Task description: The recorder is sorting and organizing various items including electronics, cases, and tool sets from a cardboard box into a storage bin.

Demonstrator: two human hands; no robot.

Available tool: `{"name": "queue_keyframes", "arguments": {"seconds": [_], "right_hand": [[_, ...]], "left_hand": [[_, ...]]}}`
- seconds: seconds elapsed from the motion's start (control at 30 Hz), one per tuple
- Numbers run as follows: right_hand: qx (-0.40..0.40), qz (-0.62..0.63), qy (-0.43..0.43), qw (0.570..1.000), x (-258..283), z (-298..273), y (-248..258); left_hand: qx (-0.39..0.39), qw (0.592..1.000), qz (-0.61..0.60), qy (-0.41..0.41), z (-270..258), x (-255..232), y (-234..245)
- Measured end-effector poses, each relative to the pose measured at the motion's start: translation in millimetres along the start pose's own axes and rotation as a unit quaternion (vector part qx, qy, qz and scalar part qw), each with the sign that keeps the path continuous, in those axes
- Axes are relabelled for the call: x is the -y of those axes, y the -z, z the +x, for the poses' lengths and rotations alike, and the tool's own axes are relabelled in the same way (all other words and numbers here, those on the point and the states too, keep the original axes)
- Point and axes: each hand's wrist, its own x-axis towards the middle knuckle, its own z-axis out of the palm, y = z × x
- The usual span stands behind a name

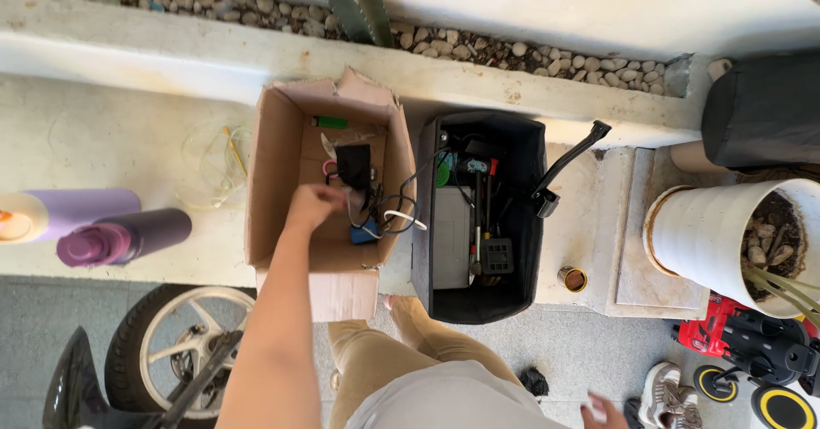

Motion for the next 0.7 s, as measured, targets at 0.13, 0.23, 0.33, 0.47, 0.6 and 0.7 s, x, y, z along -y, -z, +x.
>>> {"name": "queue_keyframes", "arguments": {"seconds": [0.13,0.23,0.33,0.47,0.6,0.7], "right_hand": [[-0.053,0.034,0.076,0.995,240,-22,13],[0.008,0.143,0.123,0.982,341,-20,7],[0.12,0.217,0.245,0.937,447,-35,15],[0.283,0.381,0.246,0.845,546,-73,24],[0.231,0.393,0.176,0.873,499,-52,-8],[0.092,0.311,0.099,0.941,388,-16,-23]], "left_hand": [[0.013,0.907,-0.399,-0.136,-71,-87,44],[0.077,0.842,-0.502,-0.181,-146,-165,71],[0.099,0.84,-0.465,-0.263,-182,-194,70],[0.19,0.852,-0.38,-0.305,-214,-199,1],[0.245,0.885,-0.251,-0.305,-218,-186,-44],[0.084,0.936,-0.219,-0.262,-166,-160,-38]]}}
